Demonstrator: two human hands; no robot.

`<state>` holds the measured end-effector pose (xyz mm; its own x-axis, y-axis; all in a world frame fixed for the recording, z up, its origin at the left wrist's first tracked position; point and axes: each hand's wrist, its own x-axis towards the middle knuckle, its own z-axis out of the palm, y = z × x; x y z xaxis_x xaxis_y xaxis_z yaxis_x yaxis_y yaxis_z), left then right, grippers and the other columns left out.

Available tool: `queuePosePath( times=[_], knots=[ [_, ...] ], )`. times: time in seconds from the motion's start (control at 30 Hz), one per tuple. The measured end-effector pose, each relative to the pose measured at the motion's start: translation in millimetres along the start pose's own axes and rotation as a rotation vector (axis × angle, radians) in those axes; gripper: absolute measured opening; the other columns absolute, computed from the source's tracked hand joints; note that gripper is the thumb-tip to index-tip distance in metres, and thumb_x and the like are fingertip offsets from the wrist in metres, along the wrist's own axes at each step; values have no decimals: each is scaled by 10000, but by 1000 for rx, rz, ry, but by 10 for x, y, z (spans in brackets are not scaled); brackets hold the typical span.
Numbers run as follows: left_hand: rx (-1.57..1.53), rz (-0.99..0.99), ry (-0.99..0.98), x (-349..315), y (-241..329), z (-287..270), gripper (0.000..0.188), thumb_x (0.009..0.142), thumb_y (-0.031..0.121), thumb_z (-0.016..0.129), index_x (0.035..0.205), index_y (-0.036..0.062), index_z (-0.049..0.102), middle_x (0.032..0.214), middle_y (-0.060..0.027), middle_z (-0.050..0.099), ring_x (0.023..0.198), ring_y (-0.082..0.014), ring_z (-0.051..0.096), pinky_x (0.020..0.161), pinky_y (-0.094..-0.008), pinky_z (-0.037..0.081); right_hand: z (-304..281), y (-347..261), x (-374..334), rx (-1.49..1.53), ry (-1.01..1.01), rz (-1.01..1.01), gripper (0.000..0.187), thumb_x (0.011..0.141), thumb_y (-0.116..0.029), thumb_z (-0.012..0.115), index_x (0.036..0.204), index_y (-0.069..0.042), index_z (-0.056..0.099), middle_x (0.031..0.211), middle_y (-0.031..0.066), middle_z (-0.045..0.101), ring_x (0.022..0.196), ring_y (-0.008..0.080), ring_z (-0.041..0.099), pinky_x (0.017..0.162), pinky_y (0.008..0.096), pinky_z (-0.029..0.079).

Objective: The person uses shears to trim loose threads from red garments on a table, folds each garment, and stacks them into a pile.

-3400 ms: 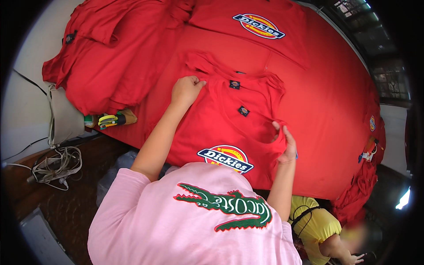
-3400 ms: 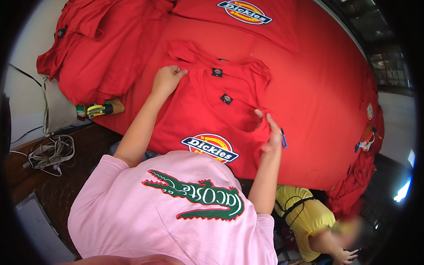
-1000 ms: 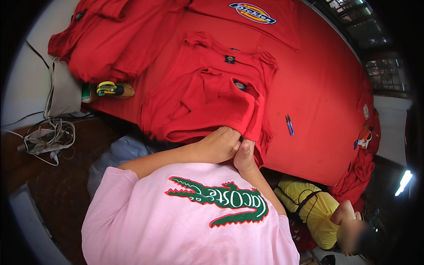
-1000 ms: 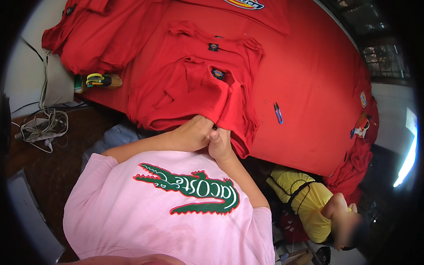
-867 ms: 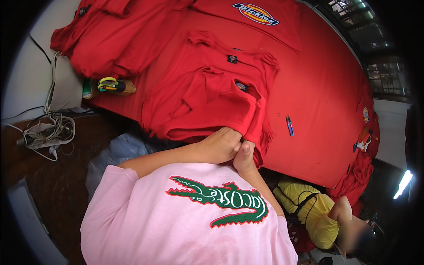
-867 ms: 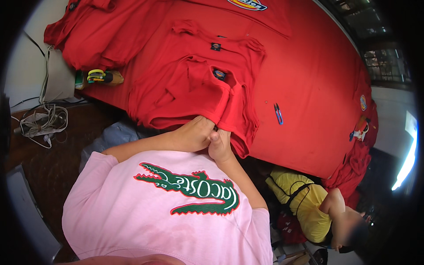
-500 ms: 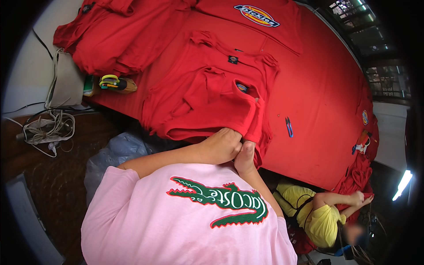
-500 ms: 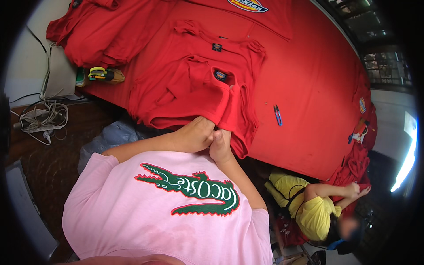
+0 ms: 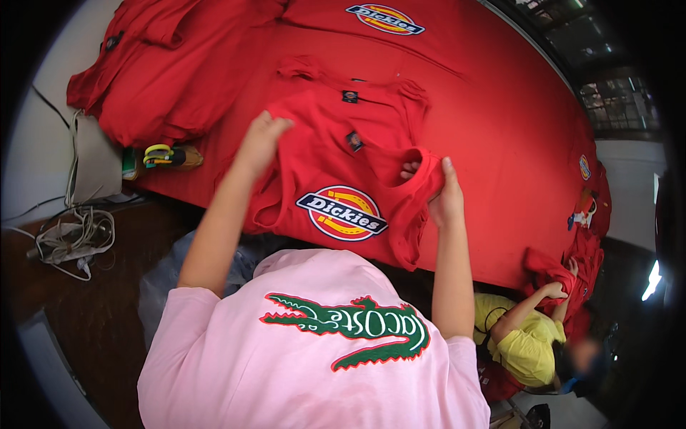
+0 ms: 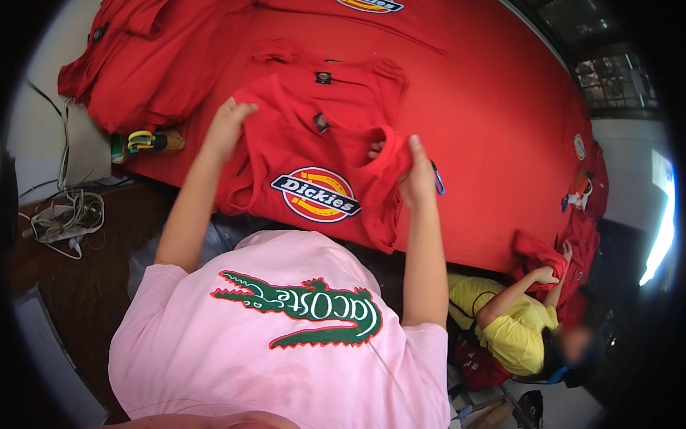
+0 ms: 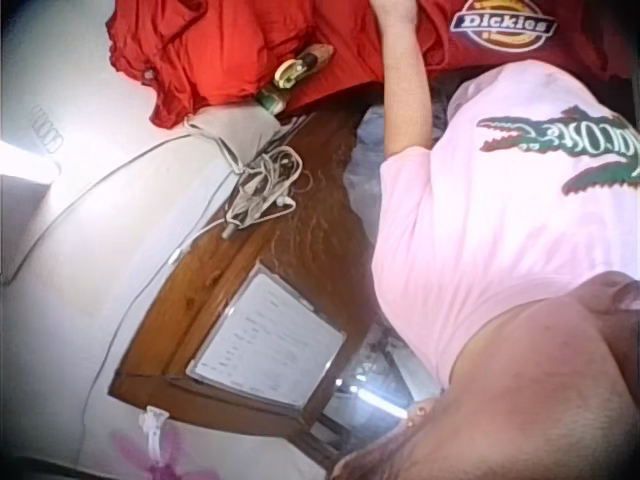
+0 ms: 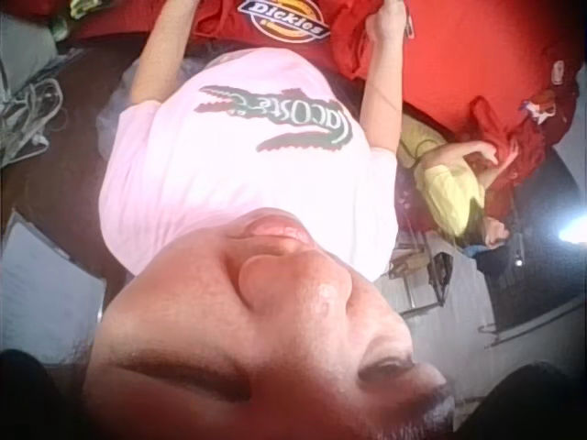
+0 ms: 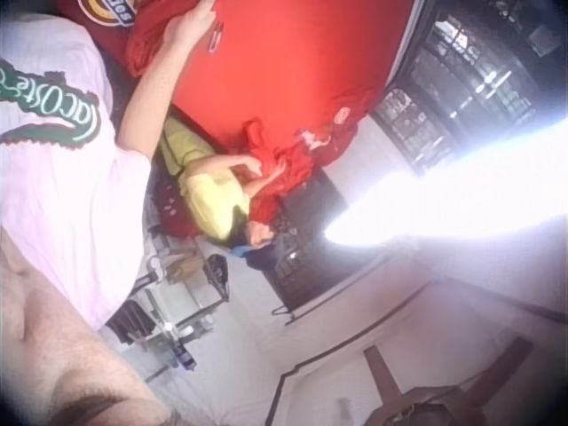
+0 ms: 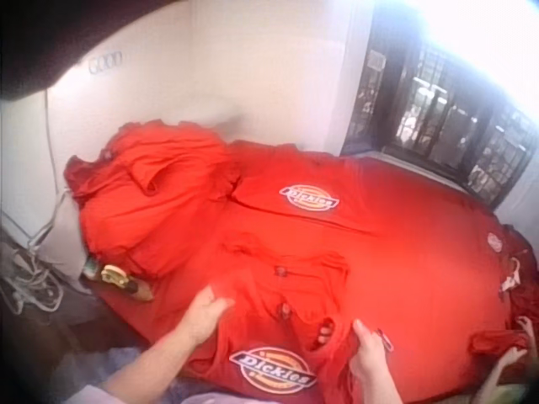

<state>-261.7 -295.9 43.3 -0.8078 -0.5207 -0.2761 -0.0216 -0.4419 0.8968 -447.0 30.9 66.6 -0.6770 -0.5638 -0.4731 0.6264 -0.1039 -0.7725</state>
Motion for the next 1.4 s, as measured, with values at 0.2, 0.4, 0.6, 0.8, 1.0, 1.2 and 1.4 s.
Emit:
queuePosePath(
  times=[0.2,0.4,0.6,0.8,1.0,1.2,1.4],
  knots=[
    [721,207,362,412,-529,-822,182,1003,104,585,1107,-5,687,1060,-91,736,959,-171,707,854,-315,564,-1695,312,261,-1123,625,-342,388,957,-298,728,1202,0,683,1092,154,721,956,297,690,833,407,550],
    [147,-110,-235,227,-775,972,330,1036,115,565,1337,-12,608,1332,-153,682,1184,-217,678,1017,-336,519,-1840,559,102,-1700,648,-689,295,933,-248,721,1141,-40,698,1004,133,651,898,354,658,756,451,548],
    [28,-403,-76,620,-1569,2045,357,1001,180,660,1290,-21,601,1155,-117,660,1072,-197,641,931,-344,540,-1917,540,164,-1635,672,-434,244,984,-220,606,1054,-1,686,979,232,665,834,424,661,732,509,541],
    [312,-27,188,606,-1663,2152,611,1031,262,632,1463,-140,472,1479,-267,553,1392,-283,513,1173,-339,354,-1434,510,-26,-615,401,-327,155,1067,-55,483,1114,-21,626,868,41,643,658,82,587,592,253,498],
    [1013,286,-117,-103,-856,1789,356,939,216,722,1139,-79,720,1102,-254,730,1020,-350,728,890,-380,556,-549,149,-443,-651,193,-293,152,989,-146,702,1069,-19,682,806,-25,617,712,43,504,636,236,439],
    [1051,390,-98,-633,-457,1574,251,835,88,712,1059,-17,749,919,-192,691,794,-355,690,723,-422,547,96,14,-624,-905,13,-396,266,913,-197,803,1055,14,727,775,78,649,654,112,549,603,290,459],
    [922,420,-57,-853,-435,1444,258,805,40,703,1044,-53,729,840,-177,656,726,-333,652,676,-403,518,340,116,-662,-1007,-93,-443,280,886,-200,827,1037,20,741,756,115,653,609,166,562,571,317,453]
  ],
)
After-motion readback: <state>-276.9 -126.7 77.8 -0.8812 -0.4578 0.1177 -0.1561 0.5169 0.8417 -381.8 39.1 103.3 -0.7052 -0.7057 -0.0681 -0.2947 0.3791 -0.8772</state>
